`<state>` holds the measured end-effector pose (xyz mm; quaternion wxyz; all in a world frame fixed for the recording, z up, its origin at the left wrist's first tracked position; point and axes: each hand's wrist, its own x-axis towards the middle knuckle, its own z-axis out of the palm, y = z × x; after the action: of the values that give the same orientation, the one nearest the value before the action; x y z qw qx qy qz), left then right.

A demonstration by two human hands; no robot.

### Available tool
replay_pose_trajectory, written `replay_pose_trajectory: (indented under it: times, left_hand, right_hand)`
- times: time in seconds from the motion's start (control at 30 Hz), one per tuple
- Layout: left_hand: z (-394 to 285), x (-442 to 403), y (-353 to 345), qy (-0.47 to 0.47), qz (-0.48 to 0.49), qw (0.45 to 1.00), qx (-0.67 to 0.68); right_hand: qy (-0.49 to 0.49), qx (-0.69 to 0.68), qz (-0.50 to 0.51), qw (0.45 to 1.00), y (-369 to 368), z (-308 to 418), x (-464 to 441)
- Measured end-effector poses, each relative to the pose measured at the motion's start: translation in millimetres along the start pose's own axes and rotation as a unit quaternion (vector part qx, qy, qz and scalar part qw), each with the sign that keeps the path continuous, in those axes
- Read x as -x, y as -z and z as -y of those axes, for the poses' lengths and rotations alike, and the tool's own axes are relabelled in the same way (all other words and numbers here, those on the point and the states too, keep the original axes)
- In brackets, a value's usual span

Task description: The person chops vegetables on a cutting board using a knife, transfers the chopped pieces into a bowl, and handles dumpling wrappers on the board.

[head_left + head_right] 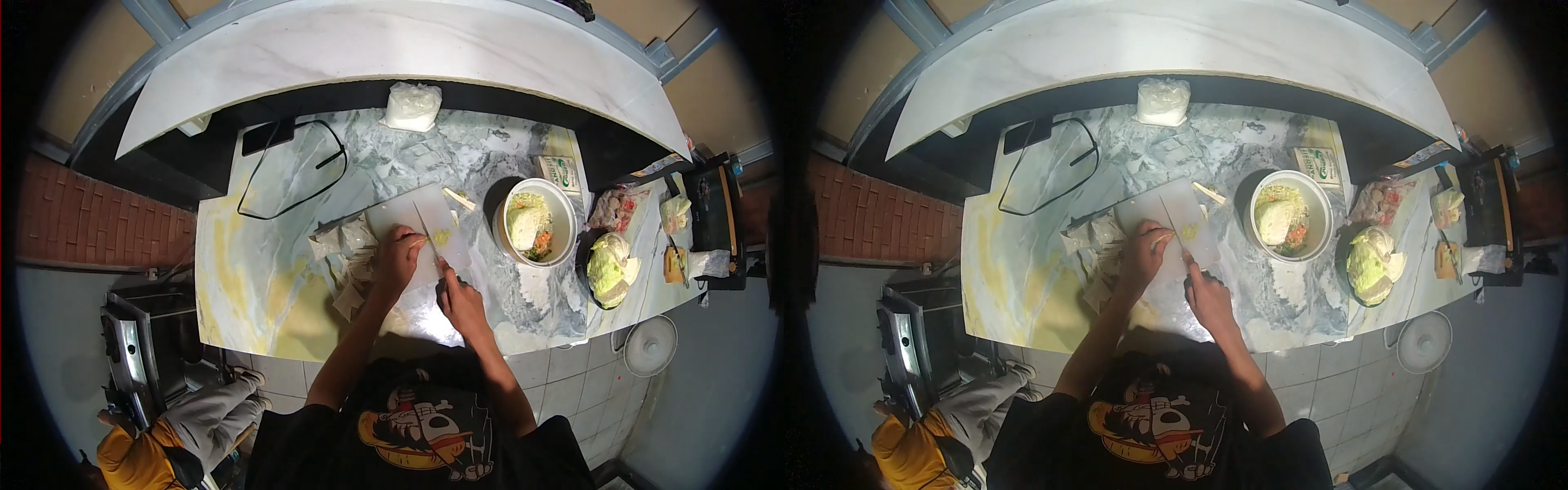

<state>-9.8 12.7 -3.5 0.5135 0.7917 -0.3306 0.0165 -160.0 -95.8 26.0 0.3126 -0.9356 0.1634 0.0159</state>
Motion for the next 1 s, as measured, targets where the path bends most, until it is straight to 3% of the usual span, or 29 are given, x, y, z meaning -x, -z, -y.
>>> replay_pose_trajectory:
  times: [0.57,1.0]
  left_hand:
    - [4.0,-1.2,0.1,0.021,0.014,1.0,0.013]
    - [1.5,-0.6,0.7,0.03,0.023,0.999,-0.02]
  right_hand:
    - [-0.011,0.011,0.066,0.998,8.3,2.4,-7.4]
    - [0.023,0.013,0.011,1.0,-0.5,0.7,-20.7]
